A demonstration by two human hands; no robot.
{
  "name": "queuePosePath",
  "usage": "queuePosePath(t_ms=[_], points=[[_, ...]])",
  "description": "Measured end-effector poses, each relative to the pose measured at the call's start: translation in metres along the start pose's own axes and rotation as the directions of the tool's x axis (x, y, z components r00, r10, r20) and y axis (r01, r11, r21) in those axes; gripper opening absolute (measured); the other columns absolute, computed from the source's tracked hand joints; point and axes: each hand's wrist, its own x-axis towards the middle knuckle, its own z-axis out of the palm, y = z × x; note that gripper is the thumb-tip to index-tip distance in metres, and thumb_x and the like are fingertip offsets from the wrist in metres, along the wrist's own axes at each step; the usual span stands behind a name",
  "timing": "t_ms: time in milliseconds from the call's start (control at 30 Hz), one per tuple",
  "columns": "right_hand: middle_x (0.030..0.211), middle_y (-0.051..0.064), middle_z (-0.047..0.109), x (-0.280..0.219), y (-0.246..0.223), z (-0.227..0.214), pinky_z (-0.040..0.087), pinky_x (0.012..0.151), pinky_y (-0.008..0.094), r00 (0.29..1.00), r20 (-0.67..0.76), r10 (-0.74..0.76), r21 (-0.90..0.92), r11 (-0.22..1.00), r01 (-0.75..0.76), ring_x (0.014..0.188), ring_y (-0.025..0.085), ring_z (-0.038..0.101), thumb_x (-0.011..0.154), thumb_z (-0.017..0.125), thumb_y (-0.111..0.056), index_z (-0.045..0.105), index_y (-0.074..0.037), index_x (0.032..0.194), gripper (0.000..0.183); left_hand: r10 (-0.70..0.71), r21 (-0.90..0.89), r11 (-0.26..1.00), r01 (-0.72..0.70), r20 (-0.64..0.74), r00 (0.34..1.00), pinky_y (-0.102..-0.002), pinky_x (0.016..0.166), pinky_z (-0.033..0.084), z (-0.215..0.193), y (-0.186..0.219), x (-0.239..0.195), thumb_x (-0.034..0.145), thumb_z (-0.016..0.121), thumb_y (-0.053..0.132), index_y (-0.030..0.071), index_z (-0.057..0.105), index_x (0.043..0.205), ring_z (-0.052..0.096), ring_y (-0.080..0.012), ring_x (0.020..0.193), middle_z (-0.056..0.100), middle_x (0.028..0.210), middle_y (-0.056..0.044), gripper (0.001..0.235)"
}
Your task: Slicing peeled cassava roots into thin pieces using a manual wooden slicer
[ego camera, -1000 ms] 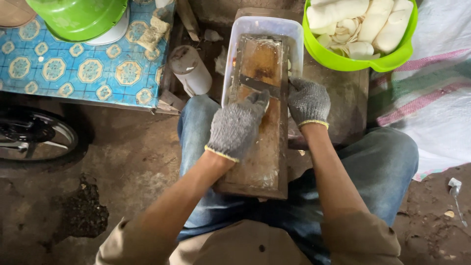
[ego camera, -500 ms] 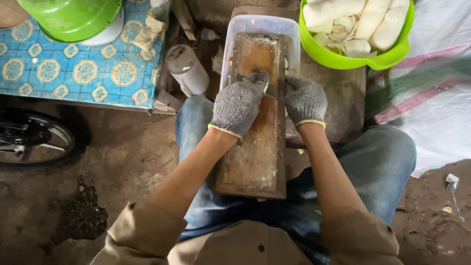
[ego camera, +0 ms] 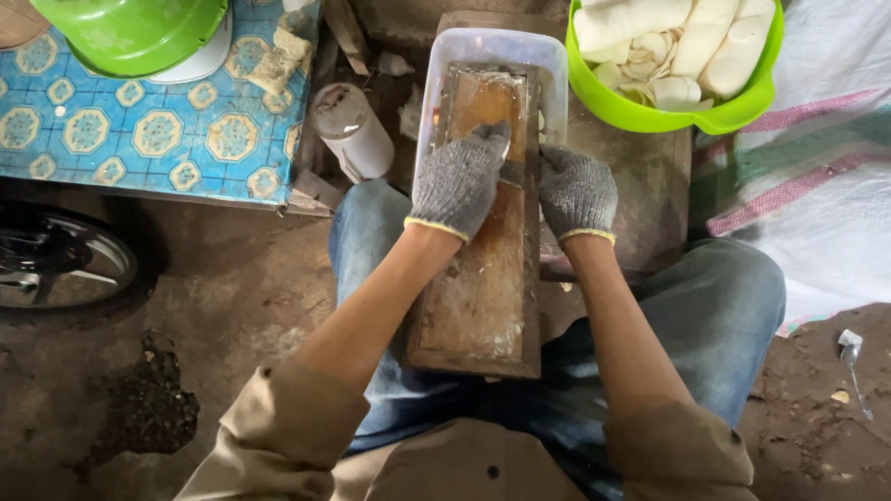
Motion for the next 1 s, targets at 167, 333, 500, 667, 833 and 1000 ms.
queuePosePath(t_ms=[167, 333, 500, 667, 833, 1000], points=[[0.098, 0.011, 0.077, 0.003, 0.005, 0.005, 0.056, 0.083, 0.063, 1.000, 0.002, 0.015, 0.017, 1.000, -0.015, 0.102, 0.043, 0.069, 0.097, 0.062, -0.033, 0.080, -0.029, 0.111, 0.023, 0.127, 0.029, 0.992, -0.124, -0.119, 0.985, -0.054, 0.077, 0.064, 0.000, -0.010, 0.015, 0.102, 0.047, 0.013, 0.010, 0.070, 0.121, 0.076, -0.0361, 0.099, 0.079, 0.101, -0.014, 0.029], [0.095, 0.010, 0.077, 0.001, 0.003, 0.005, 0.057, 0.081, 0.062, 1.000, -0.019, 0.024, 0.031, 0.999, -0.024, 0.099, 0.044, 0.070, 0.095, 0.064, -0.034, 0.080, -0.030, 0.109, 0.022, 0.141, 0.085, 0.988, -0.130, -0.136, 0.981, -0.054, 0.080, 0.063, -0.012, -0.007, 0.025, 0.097, 0.050, 0.010, 0.013, 0.074, 0.114, 0.075, -0.0362, 0.100, 0.079, 0.100, -0.013, 0.030], [0.097, 0.016, 0.075, -0.003, -0.003, -0.009, 0.050, 0.061, 0.052, 0.993, -0.034, -0.109, 0.066, 0.992, 0.111, 0.073, 0.046, 0.067, 0.093, 0.062, -0.033, 0.079, -0.017, 0.111, 0.030, 0.189, 0.039, 0.982, -0.187, -0.341, 0.921, -0.052, 0.088, 0.057, 0.057, -0.030, 0.055, 0.089, 0.054, 0.008, 0.003, 0.065, 0.126, 0.072, -0.0374, 0.099, 0.074, 0.115, -0.018, 0.039], [0.096, 0.016, 0.076, -0.002, -0.001, -0.006, 0.050, 0.061, 0.052, 0.989, -0.062, -0.134, 0.031, 0.990, 0.136, 0.074, 0.046, 0.067, 0.093, 0.062, -0.033, 0.080, -0.016, 0.107, 0.029, 0.131, 0.087, 0.990, -0.107, -0.333, 0.934, -0.063, 0.085, 0.056, 0.070, -0.032, 0.068, 0.090, 0.055, 0.015, 0.010, 0.066, 0.125, 0.073, -0.0380, 0.098, 0.076, 0.113, -0.014, 0.037], [0.098, 0.017, 0.075, -0.002, -0.003, -0.008, 0.050, 0.061, 0.052, 0.987, -0.084, -0.137, 0.065, 0.988, 0.143, 0.075, 0.046, 0.066, 0.093, 0.064, -0.032, 0.080, -0.015, 0.109, 0.029, 0.097, 0.054, 0.995, -0.084, -0.334, 0.938, -0.058, 0.089, 0.056, 0.070, -0.031, 0.076, 0.094, 0.050, 0.019, 0.014, 0.070, 0.121, 0.072, -0.0344, 0.105, 0.074, 0.120, -0.010, 0.034], [0.098, 0.013, 0.077, -0.002, -0.003, -0.007, 0.052, 0.062, 0.049, 0.986, -0.093, -0.135, 0.089, 0.986, 0.143, 0.073, 0.040, 0.069, 0.091, 0.065, -0.027, 0.080, -0.016, 0.111, 0.027, 0.086, -0.014, 0.995, -0.097, -0.351, 0.932, -0.048, 0.081, 0.059, 0.063, -0.029, 0.080, 0.092, 0.054, 0.011, 0.007, 0.068, 0.115, 0.074, -0.0340, 0.092, 0.075, 0.110, -0.014, 0.027]])
